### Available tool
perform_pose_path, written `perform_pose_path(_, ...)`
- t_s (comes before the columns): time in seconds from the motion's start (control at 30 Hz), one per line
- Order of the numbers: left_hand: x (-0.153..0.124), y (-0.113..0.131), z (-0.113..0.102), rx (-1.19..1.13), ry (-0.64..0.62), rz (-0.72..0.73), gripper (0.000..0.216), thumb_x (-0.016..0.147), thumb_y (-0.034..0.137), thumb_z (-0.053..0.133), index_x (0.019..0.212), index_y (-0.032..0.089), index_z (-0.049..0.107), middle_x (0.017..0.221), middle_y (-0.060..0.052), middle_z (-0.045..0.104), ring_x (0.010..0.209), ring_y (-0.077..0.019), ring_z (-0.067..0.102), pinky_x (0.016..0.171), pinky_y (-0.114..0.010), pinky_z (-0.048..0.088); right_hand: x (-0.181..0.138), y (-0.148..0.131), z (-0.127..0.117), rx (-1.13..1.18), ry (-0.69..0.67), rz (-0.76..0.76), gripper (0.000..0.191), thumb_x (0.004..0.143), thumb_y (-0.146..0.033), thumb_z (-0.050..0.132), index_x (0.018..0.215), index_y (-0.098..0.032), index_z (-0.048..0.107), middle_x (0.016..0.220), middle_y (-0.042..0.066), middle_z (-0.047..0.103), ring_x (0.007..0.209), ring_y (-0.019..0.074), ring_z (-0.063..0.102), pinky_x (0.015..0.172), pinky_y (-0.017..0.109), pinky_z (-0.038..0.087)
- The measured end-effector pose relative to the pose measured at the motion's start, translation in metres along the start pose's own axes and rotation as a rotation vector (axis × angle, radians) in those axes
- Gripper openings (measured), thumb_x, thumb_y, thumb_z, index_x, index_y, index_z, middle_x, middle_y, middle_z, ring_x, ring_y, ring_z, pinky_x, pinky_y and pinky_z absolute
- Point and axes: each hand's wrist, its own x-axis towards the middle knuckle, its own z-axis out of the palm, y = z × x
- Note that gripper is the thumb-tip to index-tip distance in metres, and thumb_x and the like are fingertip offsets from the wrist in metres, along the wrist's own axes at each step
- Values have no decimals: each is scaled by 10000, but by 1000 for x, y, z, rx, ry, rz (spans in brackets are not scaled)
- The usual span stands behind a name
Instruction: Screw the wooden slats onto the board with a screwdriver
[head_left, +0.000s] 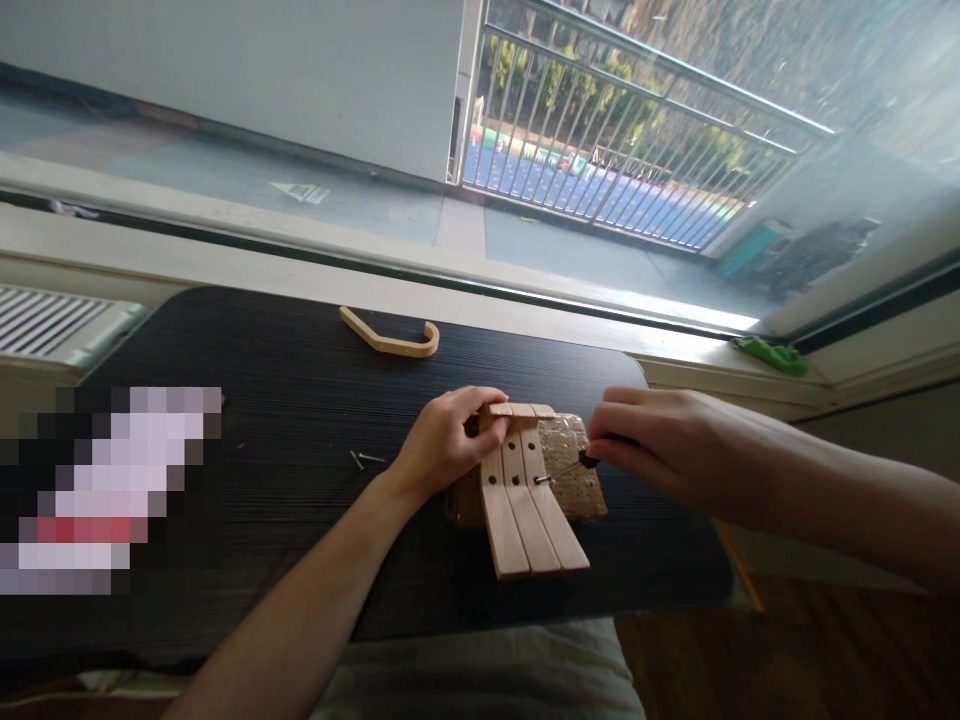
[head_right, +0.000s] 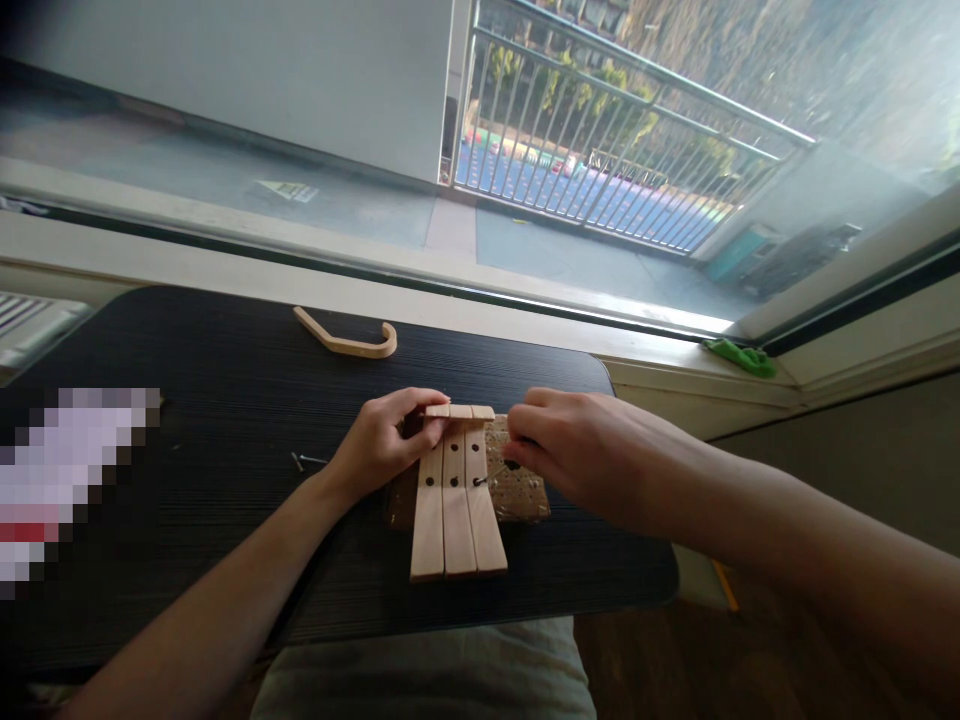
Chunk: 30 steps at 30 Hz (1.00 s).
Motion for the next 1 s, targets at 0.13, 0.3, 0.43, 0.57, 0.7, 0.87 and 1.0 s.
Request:
perform_pose_path(0.13, 0, 0, 0, -6, -1, -1, 193, 850, 205, 597, 1018, 145, 671, 894, -60, 727, 720, -135, 632, 665, -262, 516, -4, -2, 1, 2, 3, -30, 197, 956, -322, 411, 878, -215, 557, 723, 4, 605, 564, 139, 506, 533, 270, 281)
perform_pose_path(0.3, 0, 1, -1, -3, 0, -2, 185, 846, 192, 596, 1010, 149, 669, 892, -52, 724, 737, -136, 642, 680, -259, 523, -6, -9, -7, -105, 44, -82, 88, 835, -231, 501, 905, -197, 543, 735, 33, 603, 655, 193, 551, 603, 293, 333)
perform_pose_path(0.43, 0, 1, -1, -3, -6, 1, 184, 849, 195, 601, 1014, 153, 668, 892, -49, 725, 750, -140, 650, 690, -262, 533, -5, -9, -10, -133, 11, -104, 108, 830, -197, 446, 880, -187, 541, 699, 51, 573, 708, 228, 548, 646, 323, 361)
perform_pose_path(0.57, 0, 2, -1, -9, -2, -2, 181, 841, 182, 604, 1009, 158, 668, 892, -49, 729, 756, -143, 654, 686, -262, 537, -5, -10, -11, -48, -73, -16, 101, 849, -241, 435, 911, -205, 507, 713, 35, 576, 605, 188, 514, 553, 290, 320)
perform_pose_path(0.7, 0, 1, -1, 3, -2, -3, 188, 846, 193, 603, 1017, 152, 670, 904, -60, 733, 754, -145, 653, 679, -264, 536, -6, -10, -12, -52, -97, 9, 83, 875, -224, 393, 896, -214, 473, 699, 13, 570, 584, 173, 508, 549, 290, 315)
perform_pose_path(0.87, 0, 1, -1, 8, -5, -8, 196, 848, 202, 601, 1023, 148, 672, 899, -60, 731, 744, -144, 647, 683, -268, 534, -10, -9, -9, -45, -59, -47, 110, 860, -130, 428, 889, -209, 498, 771, 26, 608, 634, 168, 542, 571, 283, 340)
perform_pose_path(1.0, 0, 1, -1, -8, 3, -8, 196, 848, 205, 596, 1015, 141, 676, 890, -63, 729, 741, -145, 647, 681, -271, 535, -10, -9, -9, -37, -82, -33, 199, 782, -34, 472, 870, -206, 521, 772, 17, 626, 629, 151, 554, 553, 263, 336)
